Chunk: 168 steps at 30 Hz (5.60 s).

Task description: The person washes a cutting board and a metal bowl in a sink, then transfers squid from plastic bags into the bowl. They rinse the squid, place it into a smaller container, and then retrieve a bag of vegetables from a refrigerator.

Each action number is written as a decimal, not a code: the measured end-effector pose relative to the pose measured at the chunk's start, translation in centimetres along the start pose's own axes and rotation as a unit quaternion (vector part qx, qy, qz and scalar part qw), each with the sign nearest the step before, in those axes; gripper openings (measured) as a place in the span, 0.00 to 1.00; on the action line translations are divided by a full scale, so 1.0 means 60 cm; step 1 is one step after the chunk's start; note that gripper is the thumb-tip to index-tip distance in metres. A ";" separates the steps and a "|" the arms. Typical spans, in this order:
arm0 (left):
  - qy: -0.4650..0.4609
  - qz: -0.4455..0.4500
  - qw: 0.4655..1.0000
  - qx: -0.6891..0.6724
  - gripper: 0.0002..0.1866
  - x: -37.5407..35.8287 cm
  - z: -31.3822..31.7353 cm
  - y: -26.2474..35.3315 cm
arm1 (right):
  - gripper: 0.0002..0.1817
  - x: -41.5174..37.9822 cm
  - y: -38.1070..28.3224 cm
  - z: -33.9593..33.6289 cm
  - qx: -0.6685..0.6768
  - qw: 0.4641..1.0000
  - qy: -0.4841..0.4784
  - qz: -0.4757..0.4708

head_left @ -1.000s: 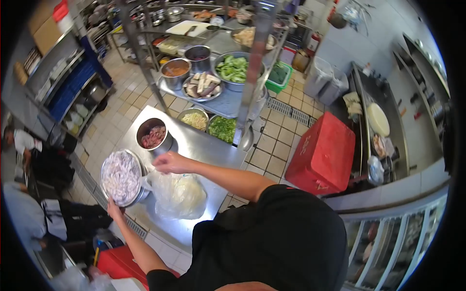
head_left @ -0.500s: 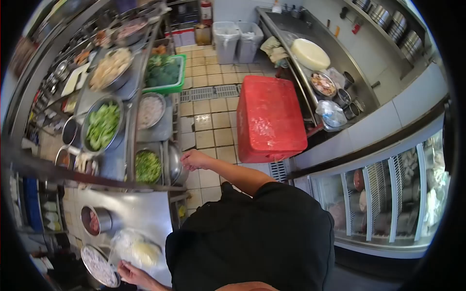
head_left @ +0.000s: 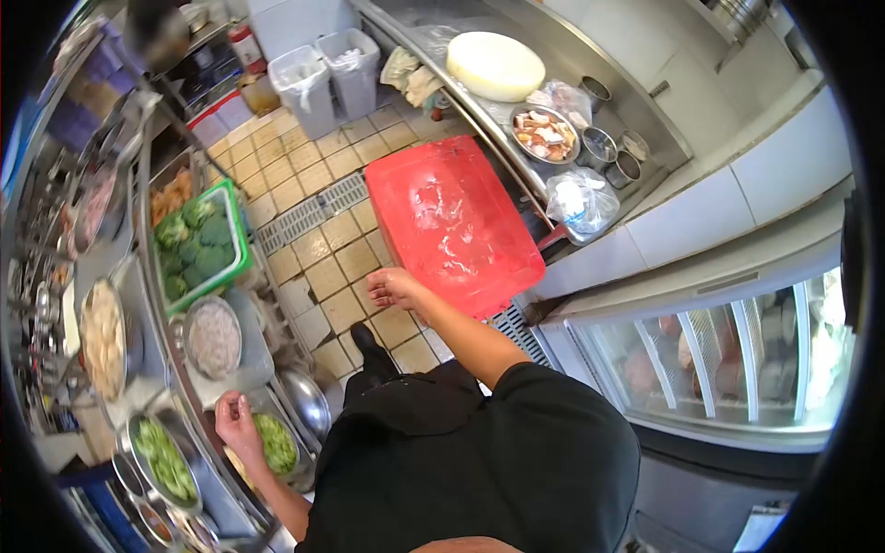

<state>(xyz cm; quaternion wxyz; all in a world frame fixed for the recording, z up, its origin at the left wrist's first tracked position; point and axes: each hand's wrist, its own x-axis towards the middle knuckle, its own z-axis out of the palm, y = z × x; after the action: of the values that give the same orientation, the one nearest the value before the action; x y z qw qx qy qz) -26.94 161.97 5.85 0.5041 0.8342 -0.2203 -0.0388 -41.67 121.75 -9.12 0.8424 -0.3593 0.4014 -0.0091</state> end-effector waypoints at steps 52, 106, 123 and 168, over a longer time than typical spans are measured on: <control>-0.476 0.195 0.838 0.182 0.15 2.003 1.402 0.109 | 0.28 0.354 -0.874 -0.507 0.293 0.548 0.742 -0.252; -0.639 -0.126 0.758 0.041 0.19 1.922 2.533 0.279 | 0.11 1.409 -1.429 -0.893 0.589 0.574 0.537 -0.189; -0.634 0.053 0.755 -0.157 0.28 1.858 2.149 0.787 | 0.20 1.068 -1.603 -0.687 0.556 0.625 0.439 -0.330; -0.417 0.514 0.669 -0.339 0.29 1.752 1.992 1.048 | 0.63 0.806 -1.341 -0.577 0.222 0.342 0.897 -0.169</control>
<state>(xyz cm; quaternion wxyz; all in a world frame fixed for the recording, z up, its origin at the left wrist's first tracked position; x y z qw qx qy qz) 12.71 -4.10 17.94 0.5478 0.2578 -0.7731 -0.1892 -10.55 26.70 -6.72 0.0063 0.0040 0.8305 -0.5570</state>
